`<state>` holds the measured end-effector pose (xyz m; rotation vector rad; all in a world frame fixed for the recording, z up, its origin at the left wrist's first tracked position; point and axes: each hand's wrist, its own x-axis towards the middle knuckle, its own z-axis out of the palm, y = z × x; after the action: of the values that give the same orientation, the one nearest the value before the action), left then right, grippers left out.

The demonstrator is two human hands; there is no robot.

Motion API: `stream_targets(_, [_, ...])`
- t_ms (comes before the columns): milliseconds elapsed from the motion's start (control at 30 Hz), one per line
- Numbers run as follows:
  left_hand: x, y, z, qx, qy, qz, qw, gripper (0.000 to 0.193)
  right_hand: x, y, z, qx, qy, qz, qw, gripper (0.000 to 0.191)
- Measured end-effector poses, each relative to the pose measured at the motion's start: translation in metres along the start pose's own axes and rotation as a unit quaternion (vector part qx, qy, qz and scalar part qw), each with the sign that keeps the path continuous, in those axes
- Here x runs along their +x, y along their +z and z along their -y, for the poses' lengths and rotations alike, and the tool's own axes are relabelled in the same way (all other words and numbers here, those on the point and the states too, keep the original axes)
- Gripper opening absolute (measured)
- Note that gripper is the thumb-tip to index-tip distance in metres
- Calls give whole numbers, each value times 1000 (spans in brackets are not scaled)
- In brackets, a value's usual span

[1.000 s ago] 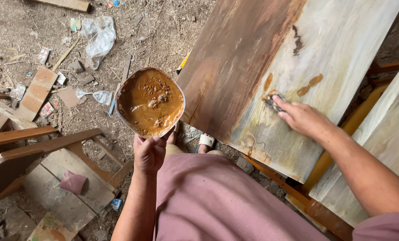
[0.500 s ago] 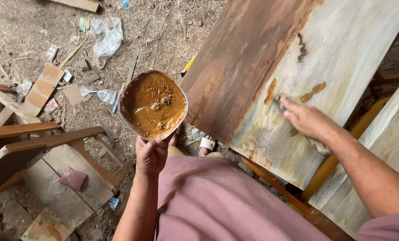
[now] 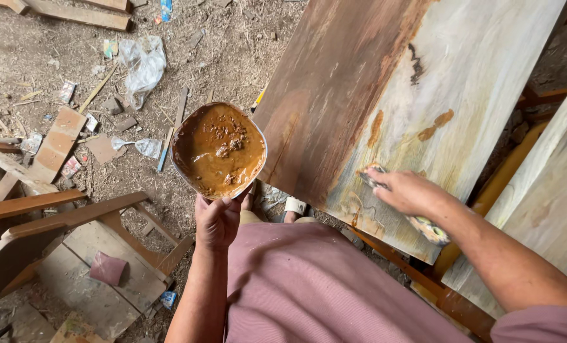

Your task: The person holds a bowl of brown wood filler in one hand and uses a putty knife to scoop filler and spread it over spots on wooden furniture panels, moving between several panels and covering bare or damaged areas on each surface.

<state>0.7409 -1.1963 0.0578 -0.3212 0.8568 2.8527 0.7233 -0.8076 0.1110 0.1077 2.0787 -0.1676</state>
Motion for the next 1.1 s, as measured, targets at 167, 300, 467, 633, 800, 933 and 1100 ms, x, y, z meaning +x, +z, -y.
stream_targets(167, [-5, -10, -4, 1, 9, -5, 1000, 69, 12, 3, -46, 7, -64, -72, 995, 56])
stream_targets(300, [-11, -14, -2, 13, 5, -16, 1000, 67, 33, -11, -69, -61, -43, -138, 988, 57])
stream_targets(467, [-18, -7, 3, 21, 5, -21, 1000, 72, 32, -17, -71, -128, -92, -197, 968, 61])
stream_targets(633, [-21, -12, 2, 9, 10, -24, 1000, 71, 13, -22, -63, -93, -59, -107, 988, 46])
stream_targets(800, [-28, -22, -3, -4, 23, -18, 1000, 67, 27, -37, -51, 45, 20, -113, 992, 54])
stream_targets(933, [-26, -19, -2, 13, 1, -20, 1000, 67, 39, -40, -40, 48, -49, -212, 975, 54])
stream_targets(1100, [-16, -7, 0, 13, -5, -23, 1000, 71, 19, -11, -20, 59, 76, -3, 995, 51])
